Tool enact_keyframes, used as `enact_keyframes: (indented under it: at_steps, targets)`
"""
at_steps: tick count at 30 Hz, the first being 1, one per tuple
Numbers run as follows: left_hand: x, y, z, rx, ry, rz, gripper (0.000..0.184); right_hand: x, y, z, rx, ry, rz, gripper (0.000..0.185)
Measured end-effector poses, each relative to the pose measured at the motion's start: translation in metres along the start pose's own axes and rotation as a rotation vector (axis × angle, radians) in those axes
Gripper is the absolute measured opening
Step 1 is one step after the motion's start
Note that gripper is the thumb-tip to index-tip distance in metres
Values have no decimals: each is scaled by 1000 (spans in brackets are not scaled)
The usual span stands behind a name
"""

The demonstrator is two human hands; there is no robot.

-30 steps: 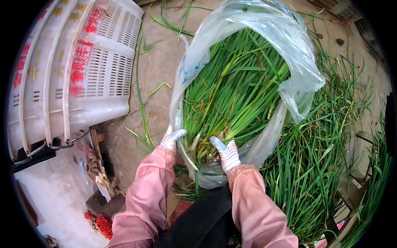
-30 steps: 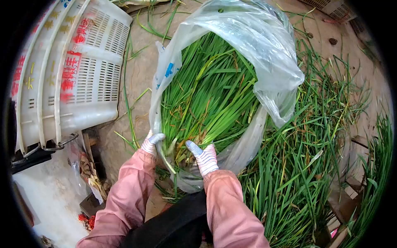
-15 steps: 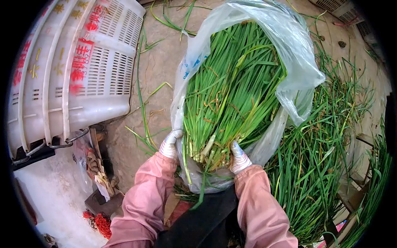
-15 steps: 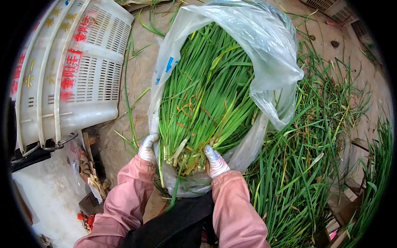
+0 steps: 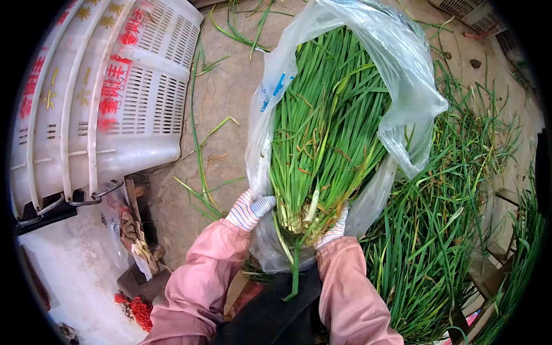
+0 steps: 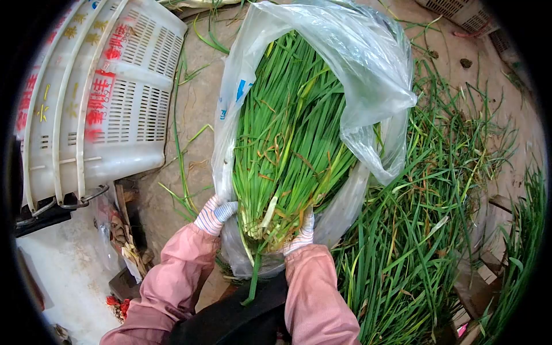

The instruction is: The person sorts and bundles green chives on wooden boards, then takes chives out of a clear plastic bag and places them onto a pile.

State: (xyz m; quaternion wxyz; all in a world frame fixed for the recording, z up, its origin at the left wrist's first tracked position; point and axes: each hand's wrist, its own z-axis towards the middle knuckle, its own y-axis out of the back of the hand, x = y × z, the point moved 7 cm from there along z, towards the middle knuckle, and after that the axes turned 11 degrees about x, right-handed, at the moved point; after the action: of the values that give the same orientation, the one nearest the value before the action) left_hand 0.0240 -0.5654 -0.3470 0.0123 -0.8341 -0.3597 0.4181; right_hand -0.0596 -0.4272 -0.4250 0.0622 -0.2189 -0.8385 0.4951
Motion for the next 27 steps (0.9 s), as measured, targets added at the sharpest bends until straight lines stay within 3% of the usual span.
enact_keyframes:
  at_steps: [7,9,11,12,13,15,19,21,22,23,25,27]
  targets:
    - [-10,-2,-7,31,-105,-51,37,-1,-38,-15,35,-129,-43,61]
    - [-10,-9,-6,63,-167,-37,37,2,-51,-19,119,-107,-196,63]
    - [-18,-16,-8,-59,-170,216,32,-2,-41,-16,73,-86,-109,70]
    - [-31,-21,-9,-78,-23,763,26,-2,-35,-14,37,-20,-36,68]
    - [-46,-36,-9,-104,-95,1163,27,-1,-30,-12,1,45,36,66]
    - [-49,-41,-12,-156,-113,1187,31,-1,-31,-8,45,64,80,59]
    - [-53,-41,-24,76,-34,1102,29,-1,-36,-10,150,63,210,49]
    - [-38,-20,-38,109,-178,531,42,0,-15,-10,142,41,233,48]
    - [-30,-9,-45,95,-152,279,56,-1,-2,-14,45,80,195,49]
    - [-26,-2,-50,94,-152,274,56,5,6,-16,-10,114,147,51]
    - [-25,29,-66,-150,-218,189,58,16,15,-17,-93,151,84,53]
    - [13,92,-73,-360,-78,91,65,26,4,-16,-88,144,104,52]
